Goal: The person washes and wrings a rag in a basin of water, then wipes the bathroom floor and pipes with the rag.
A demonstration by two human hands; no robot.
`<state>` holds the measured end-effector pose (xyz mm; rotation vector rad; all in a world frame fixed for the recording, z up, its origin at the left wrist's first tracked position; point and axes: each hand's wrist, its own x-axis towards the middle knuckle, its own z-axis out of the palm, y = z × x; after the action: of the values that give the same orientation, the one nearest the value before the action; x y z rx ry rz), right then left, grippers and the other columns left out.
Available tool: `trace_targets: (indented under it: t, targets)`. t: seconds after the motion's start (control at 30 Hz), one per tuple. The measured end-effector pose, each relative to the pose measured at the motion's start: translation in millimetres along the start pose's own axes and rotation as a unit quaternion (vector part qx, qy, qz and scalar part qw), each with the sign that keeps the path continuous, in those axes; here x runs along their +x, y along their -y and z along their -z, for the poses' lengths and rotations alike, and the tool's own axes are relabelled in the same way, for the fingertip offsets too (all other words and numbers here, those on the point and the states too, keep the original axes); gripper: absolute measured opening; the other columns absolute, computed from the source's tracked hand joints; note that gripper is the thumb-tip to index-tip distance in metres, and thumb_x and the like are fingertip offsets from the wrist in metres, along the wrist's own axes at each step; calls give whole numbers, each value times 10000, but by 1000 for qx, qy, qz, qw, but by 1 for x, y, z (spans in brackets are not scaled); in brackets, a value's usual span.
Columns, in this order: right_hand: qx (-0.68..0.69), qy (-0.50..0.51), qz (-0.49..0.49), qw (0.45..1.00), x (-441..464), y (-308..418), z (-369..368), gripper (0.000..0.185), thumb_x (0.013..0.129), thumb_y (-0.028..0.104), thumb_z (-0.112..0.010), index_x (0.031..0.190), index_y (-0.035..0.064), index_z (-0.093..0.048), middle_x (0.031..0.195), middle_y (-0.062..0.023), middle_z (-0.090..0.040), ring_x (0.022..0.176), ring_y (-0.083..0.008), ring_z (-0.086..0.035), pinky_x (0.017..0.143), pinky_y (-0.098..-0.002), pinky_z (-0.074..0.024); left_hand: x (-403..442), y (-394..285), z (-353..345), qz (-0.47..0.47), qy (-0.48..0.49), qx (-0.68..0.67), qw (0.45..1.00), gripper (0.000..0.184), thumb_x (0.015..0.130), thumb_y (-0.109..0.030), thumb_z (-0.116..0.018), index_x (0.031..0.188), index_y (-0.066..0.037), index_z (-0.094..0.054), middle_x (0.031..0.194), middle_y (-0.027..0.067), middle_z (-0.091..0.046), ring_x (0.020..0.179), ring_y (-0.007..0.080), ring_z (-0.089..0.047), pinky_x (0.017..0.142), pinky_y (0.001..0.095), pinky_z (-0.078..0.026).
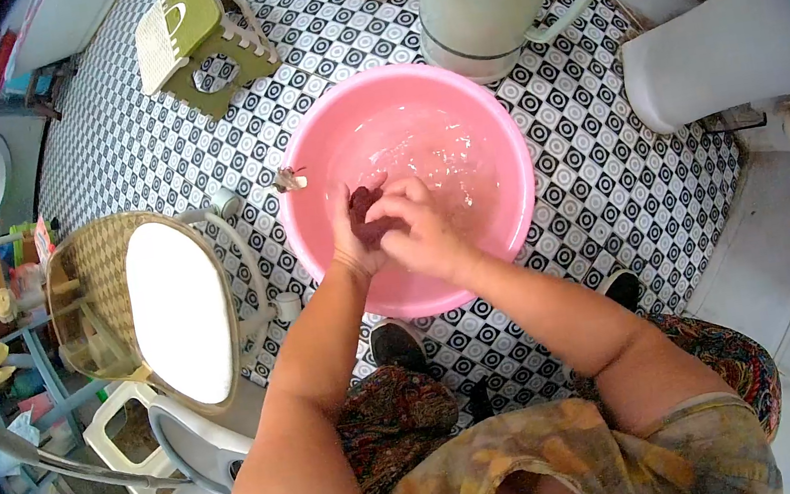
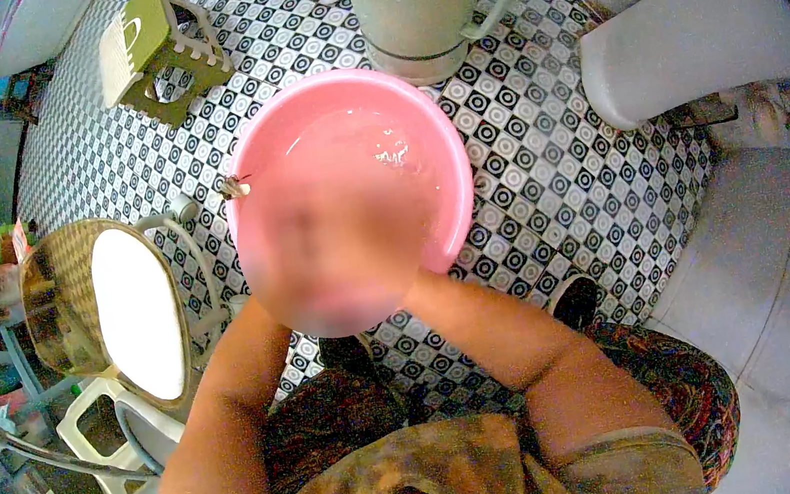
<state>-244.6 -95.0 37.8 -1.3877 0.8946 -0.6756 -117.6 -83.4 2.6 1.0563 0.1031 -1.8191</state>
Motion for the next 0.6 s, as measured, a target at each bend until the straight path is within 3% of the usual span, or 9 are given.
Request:
trace_targets:
  t: [0.07, 0.1, 0.23, 0.6]
  targets:
    - [-126, -105, 151, 975, -5, 14, -15, 216, 633, 72, -588, 842, 71, -536, 1020, -124, -409, 970, -292, -424, 854, -382, -347, 12, 4, 8, 13, 47, -71, 996, 578, 817, -543, -333, 1113, -65, -469, 1031, 127, -531, 947, 291, -516, 815, 440, -433]
    - [-121, -141, 164, 969, -8, 22, -22, 246, 612, 122, -651, 812, 80, -514, 1015, -133, -410, 971, -306, -407, 857, -397, -326, 14, 6, 6, 12, 51, -75, 996, 567, 819, -533, -339, 1108, -64, -471, 1025, 126, -532, 939, 287, -518, 810, 435, -435]
    - [-187, -217, 170, 943, -5, 21, -28, 286, 595, 171, -694, 788, 91, -499, 961, -130, -411, 912, -301, -434, 792, -388, -366, 19, 13, -2, -1, 51, -71, 996, 522, 823, -491, -363, 1087, -57, -481, 1001, 121, -539, 910, 271, -528, 790, 414, -443]
    - [-226, -243, 184, 925, 12, 6, -9, 280, 637, 187, -666, 824, 89, -481, 891, -118, -448, 762, -292, -506, 636, -364, -437, 55, 29, 12, -102, 42, -47, 993, 398, 835, -376, -430, 1030, -37, -509, 935, 110, -557, 829, 225, -554, 736, 359, -467]
